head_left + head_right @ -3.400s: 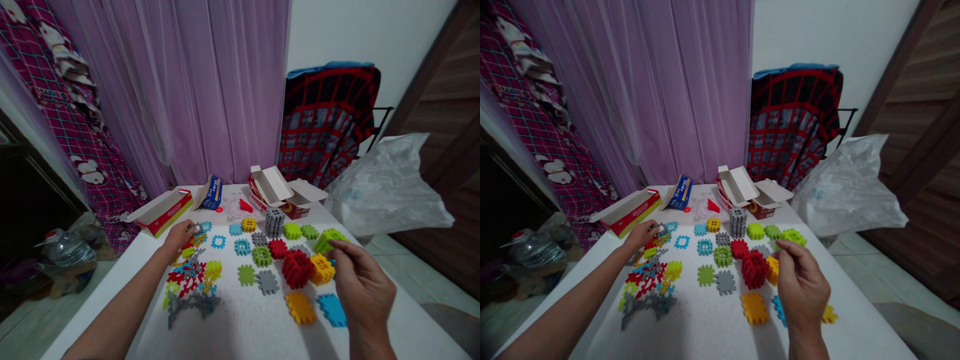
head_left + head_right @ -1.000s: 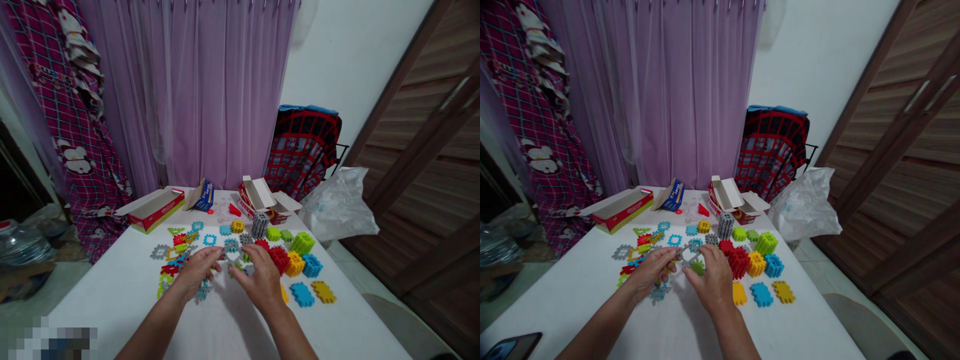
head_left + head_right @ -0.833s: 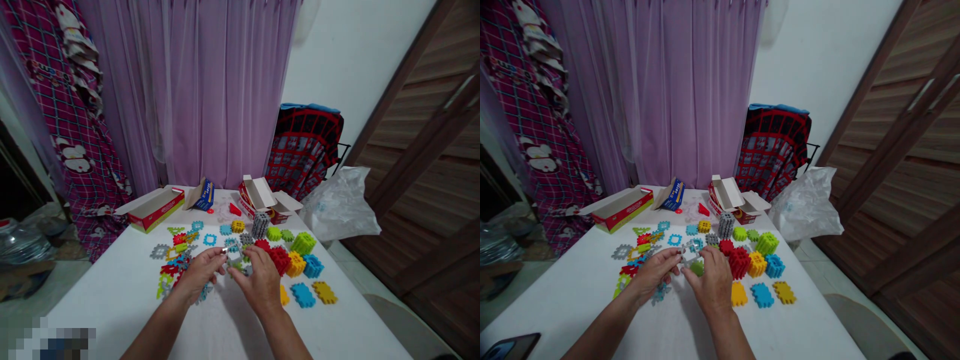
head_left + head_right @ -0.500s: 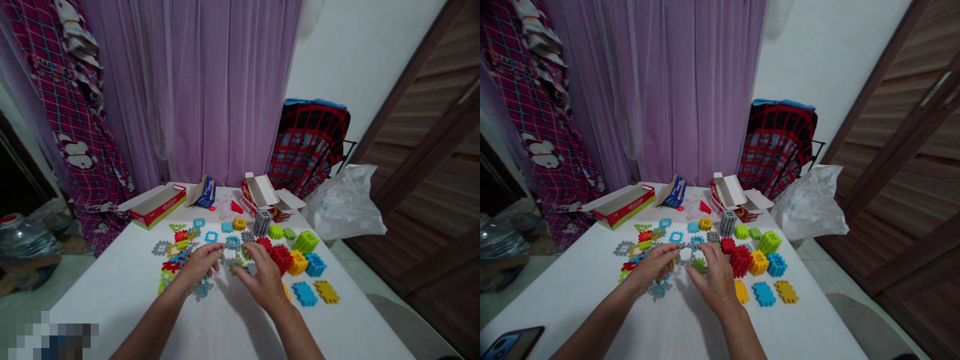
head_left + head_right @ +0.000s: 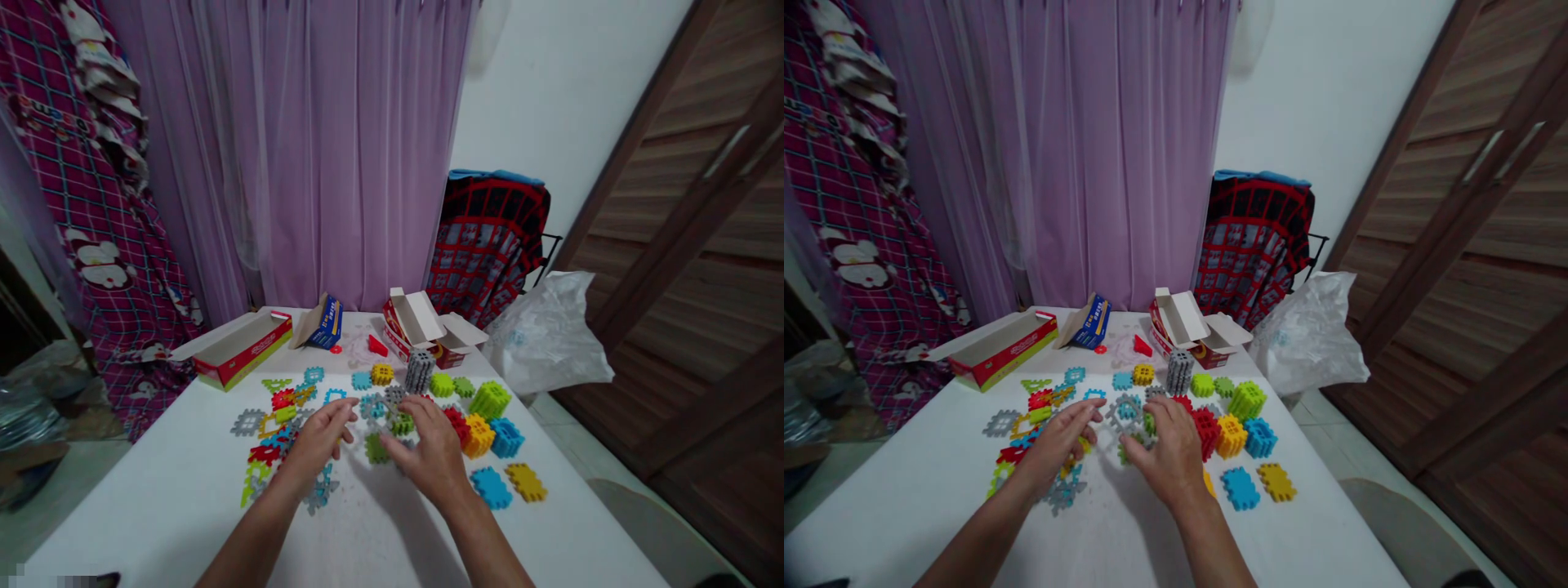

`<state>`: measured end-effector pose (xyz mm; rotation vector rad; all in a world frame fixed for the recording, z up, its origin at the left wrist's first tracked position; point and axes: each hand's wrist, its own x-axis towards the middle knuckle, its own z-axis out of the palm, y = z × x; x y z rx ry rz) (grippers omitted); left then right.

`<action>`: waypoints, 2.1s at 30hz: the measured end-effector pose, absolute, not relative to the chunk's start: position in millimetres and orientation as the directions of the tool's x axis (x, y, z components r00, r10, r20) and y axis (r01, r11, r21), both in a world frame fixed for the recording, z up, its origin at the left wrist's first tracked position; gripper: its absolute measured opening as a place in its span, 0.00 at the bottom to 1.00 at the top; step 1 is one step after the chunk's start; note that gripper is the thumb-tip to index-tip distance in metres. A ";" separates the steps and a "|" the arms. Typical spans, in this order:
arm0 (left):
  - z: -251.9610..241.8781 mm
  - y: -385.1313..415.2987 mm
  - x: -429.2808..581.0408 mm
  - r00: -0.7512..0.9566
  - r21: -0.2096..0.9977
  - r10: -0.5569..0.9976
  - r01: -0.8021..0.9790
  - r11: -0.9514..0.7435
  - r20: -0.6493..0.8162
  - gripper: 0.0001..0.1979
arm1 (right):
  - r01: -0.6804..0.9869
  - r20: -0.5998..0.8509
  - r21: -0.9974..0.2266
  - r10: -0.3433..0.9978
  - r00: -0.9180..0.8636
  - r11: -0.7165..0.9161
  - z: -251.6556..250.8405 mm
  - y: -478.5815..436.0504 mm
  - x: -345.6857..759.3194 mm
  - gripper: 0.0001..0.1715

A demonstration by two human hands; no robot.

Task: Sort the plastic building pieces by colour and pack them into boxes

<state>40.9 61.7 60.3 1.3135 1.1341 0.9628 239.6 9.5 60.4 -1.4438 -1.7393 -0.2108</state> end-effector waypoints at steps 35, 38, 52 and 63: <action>-23.1 78.3 -68.7 -0.351 0.675 0.752 0.719 -0.165 0.557 0.20 | 0.867 0.434 -0.362 0.762 0.481 -0.341 61.3 124.9 320.2 0.20; -22.0 77.5 -68.8 -0.375 0.698 0.759 0.701 -0.143 0.532 0.19 | 0.867 0.430 -0.360 0.763 0.482 -0.345 62.1 123.5 318.6 0.20; -25.8 81.6 -71.4 -0.472 0.830 0.786 0.551 -0.090 0.399 0.22 | 0.866 0.696 -0.484 0.656 0.292 0.128 47.9 82.6 286.2 0.12; -40.4 87.5 -79.2 -0.478 0.897 0.829 0.437 -0.061 0.290 0.20 | 0.667 0.701 -0.635 0.653 0.288 0.388 21.5 39.5 221.5 0.12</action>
